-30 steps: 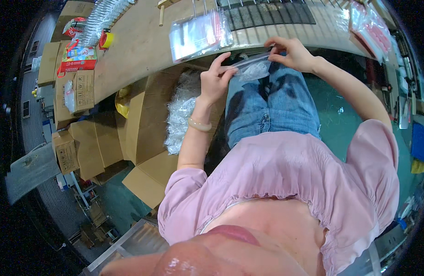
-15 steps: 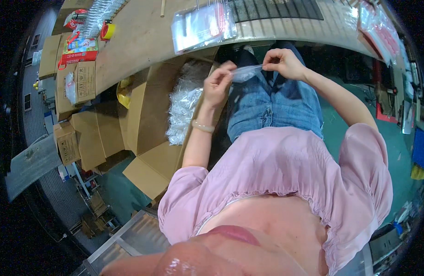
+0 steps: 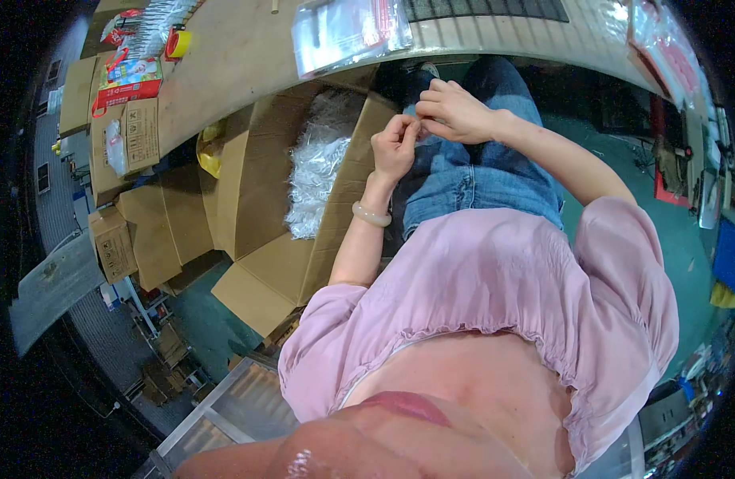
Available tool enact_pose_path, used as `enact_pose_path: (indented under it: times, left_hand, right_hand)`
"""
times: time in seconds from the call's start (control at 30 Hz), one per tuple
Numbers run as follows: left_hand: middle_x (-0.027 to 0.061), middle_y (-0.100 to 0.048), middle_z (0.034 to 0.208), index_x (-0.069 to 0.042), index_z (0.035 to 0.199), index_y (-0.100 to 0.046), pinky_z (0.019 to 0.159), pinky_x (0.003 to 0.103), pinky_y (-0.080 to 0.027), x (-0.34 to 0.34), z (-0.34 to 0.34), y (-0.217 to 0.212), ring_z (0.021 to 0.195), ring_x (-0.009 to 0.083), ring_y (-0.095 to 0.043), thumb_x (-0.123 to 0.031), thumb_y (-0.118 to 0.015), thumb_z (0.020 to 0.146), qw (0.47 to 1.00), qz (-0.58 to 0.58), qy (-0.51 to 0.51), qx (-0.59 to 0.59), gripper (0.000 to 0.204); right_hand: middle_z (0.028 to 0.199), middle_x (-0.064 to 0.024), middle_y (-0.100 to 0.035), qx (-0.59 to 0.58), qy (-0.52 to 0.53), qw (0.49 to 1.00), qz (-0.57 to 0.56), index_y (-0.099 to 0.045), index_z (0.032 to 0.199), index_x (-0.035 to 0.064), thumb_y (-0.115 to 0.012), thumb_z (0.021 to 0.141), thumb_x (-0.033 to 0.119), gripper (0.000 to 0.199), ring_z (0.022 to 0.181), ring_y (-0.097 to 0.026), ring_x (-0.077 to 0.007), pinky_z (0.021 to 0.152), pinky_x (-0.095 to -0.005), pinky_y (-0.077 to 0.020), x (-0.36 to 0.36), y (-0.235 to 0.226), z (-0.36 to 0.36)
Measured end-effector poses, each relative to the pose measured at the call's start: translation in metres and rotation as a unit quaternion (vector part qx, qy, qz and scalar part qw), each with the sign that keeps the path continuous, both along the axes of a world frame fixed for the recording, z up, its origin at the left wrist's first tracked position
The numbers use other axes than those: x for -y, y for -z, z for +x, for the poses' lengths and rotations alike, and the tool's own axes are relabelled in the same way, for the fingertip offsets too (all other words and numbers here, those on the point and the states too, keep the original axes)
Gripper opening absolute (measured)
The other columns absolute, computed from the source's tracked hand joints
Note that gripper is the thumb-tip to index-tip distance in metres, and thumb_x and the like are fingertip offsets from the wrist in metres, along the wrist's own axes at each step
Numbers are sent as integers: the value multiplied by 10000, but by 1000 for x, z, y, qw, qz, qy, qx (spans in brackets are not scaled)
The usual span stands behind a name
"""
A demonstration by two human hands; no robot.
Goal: Place small industrial components into plastic bags and organize them on the workbench.
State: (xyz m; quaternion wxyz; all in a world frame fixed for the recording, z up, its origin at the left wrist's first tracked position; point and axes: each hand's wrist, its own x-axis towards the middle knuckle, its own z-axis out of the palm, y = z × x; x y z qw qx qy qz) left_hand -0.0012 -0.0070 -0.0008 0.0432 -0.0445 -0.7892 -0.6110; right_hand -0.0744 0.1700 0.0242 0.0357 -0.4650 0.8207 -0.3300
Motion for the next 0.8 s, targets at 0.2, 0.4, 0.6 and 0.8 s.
enact_pose_path:
  times: [0.2, 0.4, 0.6, 0.8]
  left_hand:
    - [67, -678, 681, -1, 850, -614, 573, 231, -508, 12, -1, -14, 622, 100, -649, -71, -588, 894, 1000, 17, -18, 6, 86]
    - [65, -672, 743, 11, 902, -609, 608, 228, -512, 30, 2, -14, 655, 91, -623, -89, -585, 915, 995, 77, -26, 52, 104]
    - [77, -673, 776, 5, 950, -587, 617, 232, -511, 42, -3, -23, 654, 101, -622, -84, -589, 914, 980, 189, -41, 52, 96]
    - [86, -677, 776, 25, 944, -587, 617, 222, -511, 87, 18, -37, 654, 96, -621, -45, -594, 900, 966, 122, -228, -28, 83]
  right_hand:
    - [785, -79, -517, 79, 9, 996, -39, -546, 790, 48, -595, 786, 111, 80, 792, -472, -267, 712, -357, -407, -23, -17, -6]
    - [772, -69, -505, 46, 22, 997, -57, -551, 797, 33, -592, 803, 81, 62, 748, -481, -216, 670, -317, -409, -49, -19, -18]
    - [785, -33, -522, 229, 68, 968, -73, -591, 867, 25, -582, 895, 128, 107, 686, -483, -116, 605, -249, -403, -34, -39, -28]
    - [879, -20, -598, 280, 89, 937, -189, -618, 1007, 19, -556, 945, 180, 183, 758, -551, -111, 659, -227, -453, 39, -42, -76]
